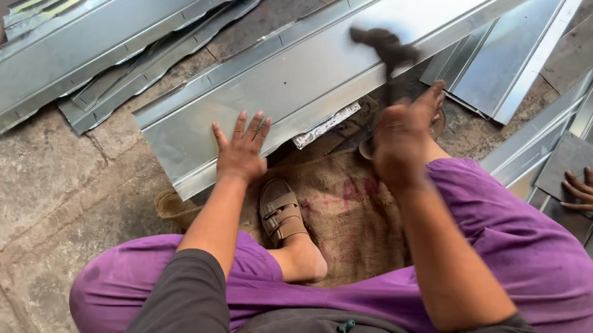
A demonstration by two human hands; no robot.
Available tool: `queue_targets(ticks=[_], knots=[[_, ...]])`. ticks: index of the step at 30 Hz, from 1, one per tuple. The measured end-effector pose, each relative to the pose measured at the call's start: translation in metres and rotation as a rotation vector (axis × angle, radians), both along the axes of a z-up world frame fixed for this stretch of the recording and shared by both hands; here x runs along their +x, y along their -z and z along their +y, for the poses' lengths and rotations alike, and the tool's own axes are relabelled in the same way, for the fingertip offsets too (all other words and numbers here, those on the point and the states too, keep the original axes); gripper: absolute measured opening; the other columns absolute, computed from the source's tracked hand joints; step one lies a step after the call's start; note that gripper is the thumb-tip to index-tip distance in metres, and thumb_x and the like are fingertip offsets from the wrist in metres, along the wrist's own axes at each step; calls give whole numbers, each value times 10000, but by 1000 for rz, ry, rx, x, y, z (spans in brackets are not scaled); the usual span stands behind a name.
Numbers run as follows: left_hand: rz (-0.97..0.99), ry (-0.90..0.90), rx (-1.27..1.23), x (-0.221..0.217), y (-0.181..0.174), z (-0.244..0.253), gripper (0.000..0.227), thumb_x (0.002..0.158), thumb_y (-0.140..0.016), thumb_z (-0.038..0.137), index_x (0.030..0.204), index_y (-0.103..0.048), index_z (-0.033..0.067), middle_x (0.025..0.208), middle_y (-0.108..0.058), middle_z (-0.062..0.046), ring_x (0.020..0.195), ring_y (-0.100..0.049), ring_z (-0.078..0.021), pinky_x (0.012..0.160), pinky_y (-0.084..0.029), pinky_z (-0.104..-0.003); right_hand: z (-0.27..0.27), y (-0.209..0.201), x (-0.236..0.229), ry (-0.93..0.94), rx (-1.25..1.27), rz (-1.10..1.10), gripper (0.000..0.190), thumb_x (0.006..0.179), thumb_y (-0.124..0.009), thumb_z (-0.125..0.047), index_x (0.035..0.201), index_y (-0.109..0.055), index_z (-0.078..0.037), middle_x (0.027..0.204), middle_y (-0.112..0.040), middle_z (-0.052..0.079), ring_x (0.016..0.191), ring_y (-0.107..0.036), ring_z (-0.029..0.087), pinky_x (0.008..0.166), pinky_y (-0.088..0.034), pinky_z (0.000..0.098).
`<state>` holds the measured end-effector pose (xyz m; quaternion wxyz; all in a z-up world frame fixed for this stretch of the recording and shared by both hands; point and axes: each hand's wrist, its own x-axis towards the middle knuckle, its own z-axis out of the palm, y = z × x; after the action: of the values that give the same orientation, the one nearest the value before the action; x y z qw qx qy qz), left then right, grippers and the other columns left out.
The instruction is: The person sits on the floor and uses a hammer to strike a long metal sheet placed on a wooden block. They repeatedly hit the metal sheet along its length, occasionally adjusting its position or flipping it over to work on different sections.
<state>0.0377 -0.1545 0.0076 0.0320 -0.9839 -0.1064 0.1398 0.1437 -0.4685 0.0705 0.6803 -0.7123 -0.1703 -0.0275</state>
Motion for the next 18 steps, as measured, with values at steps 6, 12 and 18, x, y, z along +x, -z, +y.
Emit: queue_targets(ticks=[6, 12, 18], knots=[[53, -34, -13, 3, -8, 0, 960, 833, -590, 280, 1645, -87, 380, 1734, -13, 139, 1604, -21, -180, 1199, 52, -740, -31, -7, 19, 32, 330, -338, 324, 1111, -516, -334, 991, -635, -58, 879, -608, 207, 836, -588, 400, 771, -477, 455], [96, -45, -3, 5, -12, -3, 996, 809, -592, 317, 1633, -33, 335, 1722, 33, 131, 1603, 17, -201, 1180, 43, -752, 21, 80, 4, 45, -816, 139, 378, 1110, -522, -384, 1016, -677, -53, 827, -672, 216, 788, -656, 429, 749, -498, 472], [107, -80, -12, 6, -14, -7, 1034, 769, -541, 215, 1651, -27, 380, 1733, 45, 152, 1597, 10, -173, 1215, 83, -688, -1, -8, 19, 62, 173, -86, 422, 1164, -495, -371, 913, -577, -41, 795, -585, 121, 682, -561, 268, 627, -477, 431]])
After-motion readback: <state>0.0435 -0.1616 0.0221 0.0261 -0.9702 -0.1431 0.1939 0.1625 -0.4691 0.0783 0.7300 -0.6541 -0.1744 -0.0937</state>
